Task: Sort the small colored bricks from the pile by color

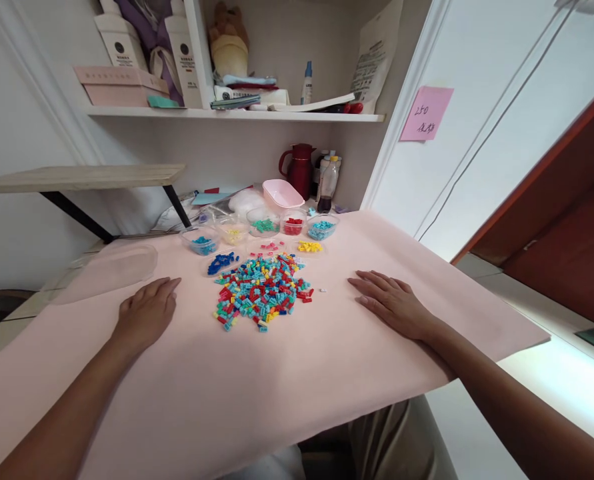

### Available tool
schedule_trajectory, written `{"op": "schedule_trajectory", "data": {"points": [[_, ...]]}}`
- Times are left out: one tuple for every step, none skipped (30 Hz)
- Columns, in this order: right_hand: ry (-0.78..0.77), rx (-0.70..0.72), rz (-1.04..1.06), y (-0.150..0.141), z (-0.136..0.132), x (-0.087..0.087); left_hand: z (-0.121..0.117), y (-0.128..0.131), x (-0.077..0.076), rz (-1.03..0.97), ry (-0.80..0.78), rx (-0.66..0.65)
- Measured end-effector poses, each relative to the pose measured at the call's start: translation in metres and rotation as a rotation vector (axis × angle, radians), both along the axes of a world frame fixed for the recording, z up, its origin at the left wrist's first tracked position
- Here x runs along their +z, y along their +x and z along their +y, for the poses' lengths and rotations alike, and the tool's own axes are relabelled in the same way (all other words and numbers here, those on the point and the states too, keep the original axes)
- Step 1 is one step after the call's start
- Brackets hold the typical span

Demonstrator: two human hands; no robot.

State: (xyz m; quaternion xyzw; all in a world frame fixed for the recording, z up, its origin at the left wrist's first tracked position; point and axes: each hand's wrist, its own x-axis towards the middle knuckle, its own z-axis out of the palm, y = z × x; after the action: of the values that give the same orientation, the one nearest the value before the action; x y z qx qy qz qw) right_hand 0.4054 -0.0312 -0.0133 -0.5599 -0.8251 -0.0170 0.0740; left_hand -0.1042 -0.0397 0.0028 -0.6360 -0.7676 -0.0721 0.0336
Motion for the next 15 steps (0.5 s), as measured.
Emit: {"op": "schedule_trajectory", "data": {"points": [[0.003,0.001,-0.003,0.0001,0.0002,-0.0003,-0.0002,0.0,-0.0001,0.0,-0.001,0.002],[0.006,0.002,-0.005,0.0002,0.0004,-0.0007,-0.0003,0.0001,-0.0001,0.001,-0.002,0.005],[0.009,0.002,-0.007,0.0003,0.0006,-0.001,-0.0004,0.0001,-0.0003,0.003,-0.002,0.008],[0.01,0.002,-0.007,0.0005,0.0009,-0.0013,-0.0003,0.0001,-0.0005,0.005,-0.001,0.008],[0.012,0.0,-0.007,0.0006,0.001,-0.0017,-0.0002,0.0001,-0.0007,0.006,0.001,0.005],[0.014,-0.003,-0.007,0.0008,0.0012,-0.002,0.0,0.0001,-0.0011,0.006,0.004,0.002],[0.016,-0.006,-0.007,0.001,0.0013,-0.0023,0.0002,0.0002,-0.0014,0.005,0.006,-0.001],[0.02,-0.007,-0.009,0.0012,0.0014,-0.0026,0.0003,0.0003,-0.0017,0.003,0.008,-0.001],[0.024,-0.006,-0.012,0.0013,0.0014,-0.0029,0.0003,0.0004,-0.0019,0.001,0.008,0.0],[0.028,-0.003,-0.015,0.0013,0.0014,-0.0031,0.0002,0.0006,-0.002,-0.001,0.009,0.003],[0.033,-0.001,-0.018,0.0013,0.0013,-0.0033,-0.0001,0.0008,-0.0021,-0.001,0.008,0.005],[0.036,0.002,-0.02,0.0013,0.0013,-0.0035,-0.0004,0.0009,-0.0021,-0.002,0.007,0.005],[0.038,0.005,-0.021,0.0012,0.0012,-0.0036,-0.0007,0.001,-0.0021,-0.001,0.006,0.003],[0.038,0.005,-0.02,0.001,0.0011,-0.0036,-0.0011,0.001,-0.002,0.001,0.006,-0.001],[0.038,0.004,-0.017,0.0009,0.001,-0.0036,-0.0014,0.0009,-0.002,0.002,0.008,-0.003]]}}
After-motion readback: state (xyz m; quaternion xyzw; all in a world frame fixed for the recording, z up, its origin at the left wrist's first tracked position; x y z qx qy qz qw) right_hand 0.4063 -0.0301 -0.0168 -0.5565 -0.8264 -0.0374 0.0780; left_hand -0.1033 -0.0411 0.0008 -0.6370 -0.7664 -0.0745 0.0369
